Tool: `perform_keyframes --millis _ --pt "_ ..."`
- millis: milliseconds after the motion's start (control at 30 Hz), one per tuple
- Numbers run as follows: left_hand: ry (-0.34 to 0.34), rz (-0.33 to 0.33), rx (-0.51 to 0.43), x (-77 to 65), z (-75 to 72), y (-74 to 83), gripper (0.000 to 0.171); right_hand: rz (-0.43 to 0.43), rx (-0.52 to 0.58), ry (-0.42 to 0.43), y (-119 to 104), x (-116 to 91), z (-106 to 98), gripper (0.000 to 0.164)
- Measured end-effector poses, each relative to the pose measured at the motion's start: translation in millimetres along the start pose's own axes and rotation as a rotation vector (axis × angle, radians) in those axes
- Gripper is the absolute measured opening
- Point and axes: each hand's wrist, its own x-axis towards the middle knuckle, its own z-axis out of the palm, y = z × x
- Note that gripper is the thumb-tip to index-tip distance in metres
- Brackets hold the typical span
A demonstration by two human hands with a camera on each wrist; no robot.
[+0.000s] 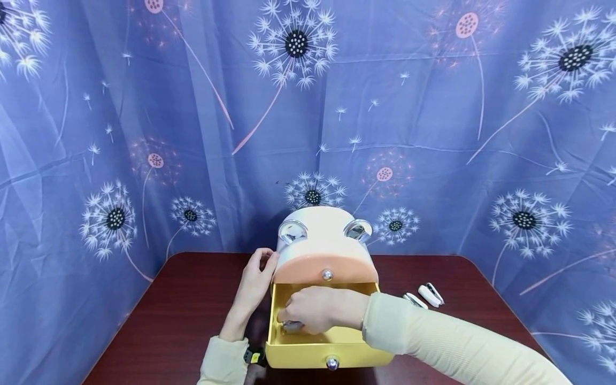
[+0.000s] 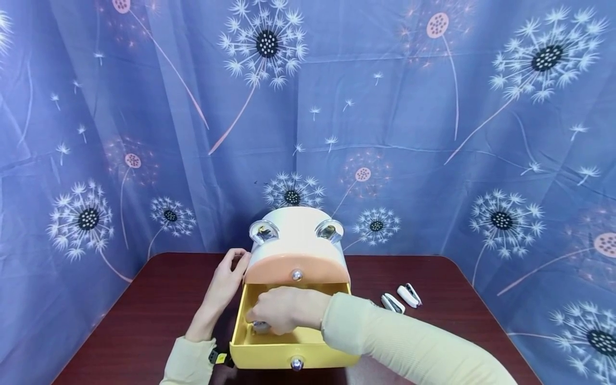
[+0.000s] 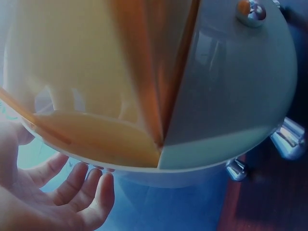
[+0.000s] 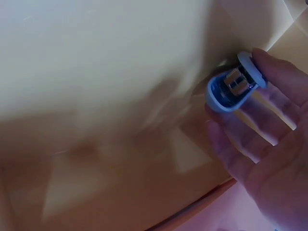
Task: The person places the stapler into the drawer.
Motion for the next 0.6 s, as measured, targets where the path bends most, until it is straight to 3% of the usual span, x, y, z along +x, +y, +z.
perform_keyframes --millis 133,367,467,600 --pt "0.001 -0.002 0.011 -4.1 -0.9 10.2 0.015 -0.001 -0.005 0.000 -0.3 0.1 0.8 0.022" --pt "0.007 -0.002 0.018 -4.9 -0.3 11.9 0.015 0.042 0.054 -0.047 -0.6 -5.3 -11.9 0.033" --pt "0.002 -0.001 0.015 -3.2 -0.9 8.7 0.015 0.095 0.138 -0.085 -1.4 -12.3 -23.8 0.039" --pt "0.008 -0.012 0.017 3.6 2.3 -11.6 0.017 0.154 0.227 -0.066 -1.4 -27.8 -40.0 0.044"
